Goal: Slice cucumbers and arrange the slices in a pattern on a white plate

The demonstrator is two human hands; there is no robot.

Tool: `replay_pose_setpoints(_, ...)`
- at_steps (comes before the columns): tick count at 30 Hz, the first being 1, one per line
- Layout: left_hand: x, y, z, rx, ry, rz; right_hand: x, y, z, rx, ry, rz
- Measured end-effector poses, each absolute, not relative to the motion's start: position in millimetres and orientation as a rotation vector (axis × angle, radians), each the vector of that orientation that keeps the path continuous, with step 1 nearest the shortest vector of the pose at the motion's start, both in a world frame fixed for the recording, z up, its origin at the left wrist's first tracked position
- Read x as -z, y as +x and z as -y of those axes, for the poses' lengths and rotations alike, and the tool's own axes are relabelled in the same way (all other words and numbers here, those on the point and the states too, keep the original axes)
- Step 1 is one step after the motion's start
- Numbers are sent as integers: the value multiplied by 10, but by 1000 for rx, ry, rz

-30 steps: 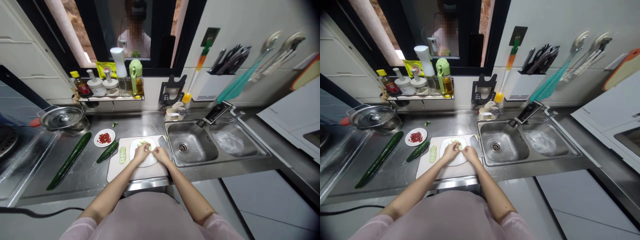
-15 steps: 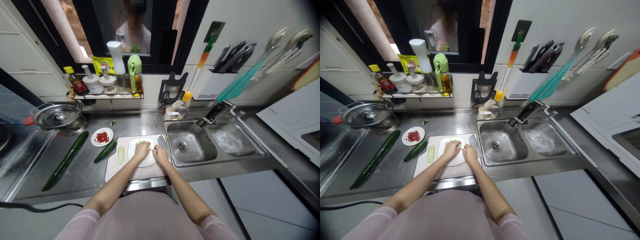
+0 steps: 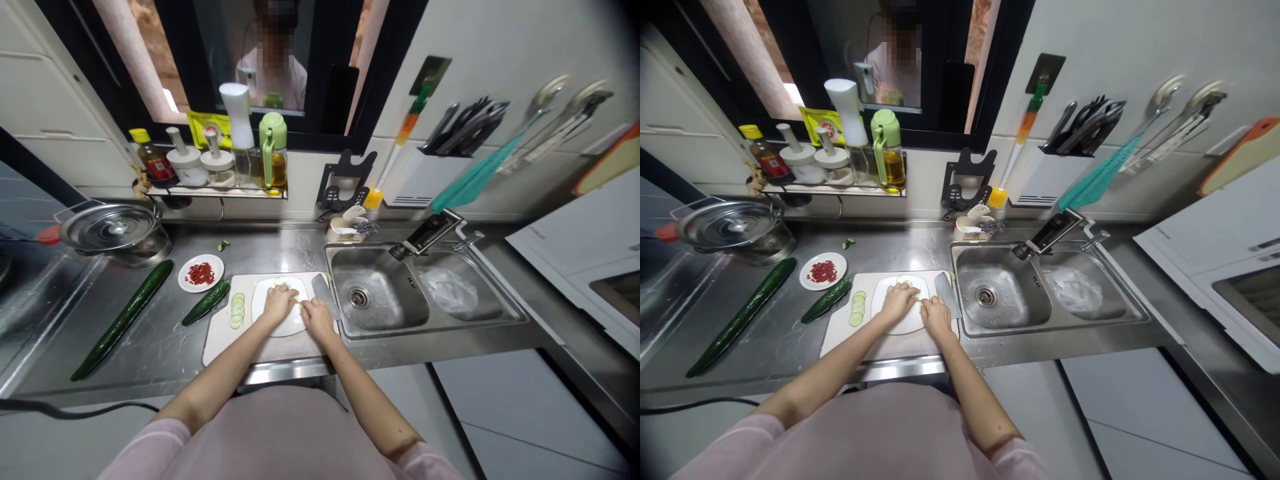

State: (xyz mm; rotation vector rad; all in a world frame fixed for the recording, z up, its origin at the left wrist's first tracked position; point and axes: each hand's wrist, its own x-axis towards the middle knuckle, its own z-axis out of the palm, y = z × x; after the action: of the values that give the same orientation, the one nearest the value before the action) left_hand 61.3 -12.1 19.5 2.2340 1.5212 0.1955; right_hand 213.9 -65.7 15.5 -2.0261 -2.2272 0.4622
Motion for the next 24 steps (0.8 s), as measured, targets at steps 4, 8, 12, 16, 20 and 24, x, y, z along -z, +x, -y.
replay_pose_setpoints(4, -206, 600, 132, -212, 2235, -1525, -168, 2128, 659, -461, -2045, 2246)
replay_pose_setpoints(8, -223, 588, 147, -211, 2232, -1522, -171, 2124, 665, -432, -2037, 2258)
replay_pose_setpoints(12, -240, 588, 151, -212, 2244, -1516, -175, 2121, 669, -407, -2029, 2268)
replay_pose_setpoints(16, -260, 591, 154, -193, 2228, -1524, -181, 2116, 666, -422, -2034, 2269)
replay_pose_setpoints(20, -259, 585, 158, -195, 2221, -1520, -182, 2112, 665, -445, -2042, 2260)
replay_pose_setpoints(24, -237, 582, 154, -205, 2217, -1518, -177, 2110, 666, -447, -2044, 2256)
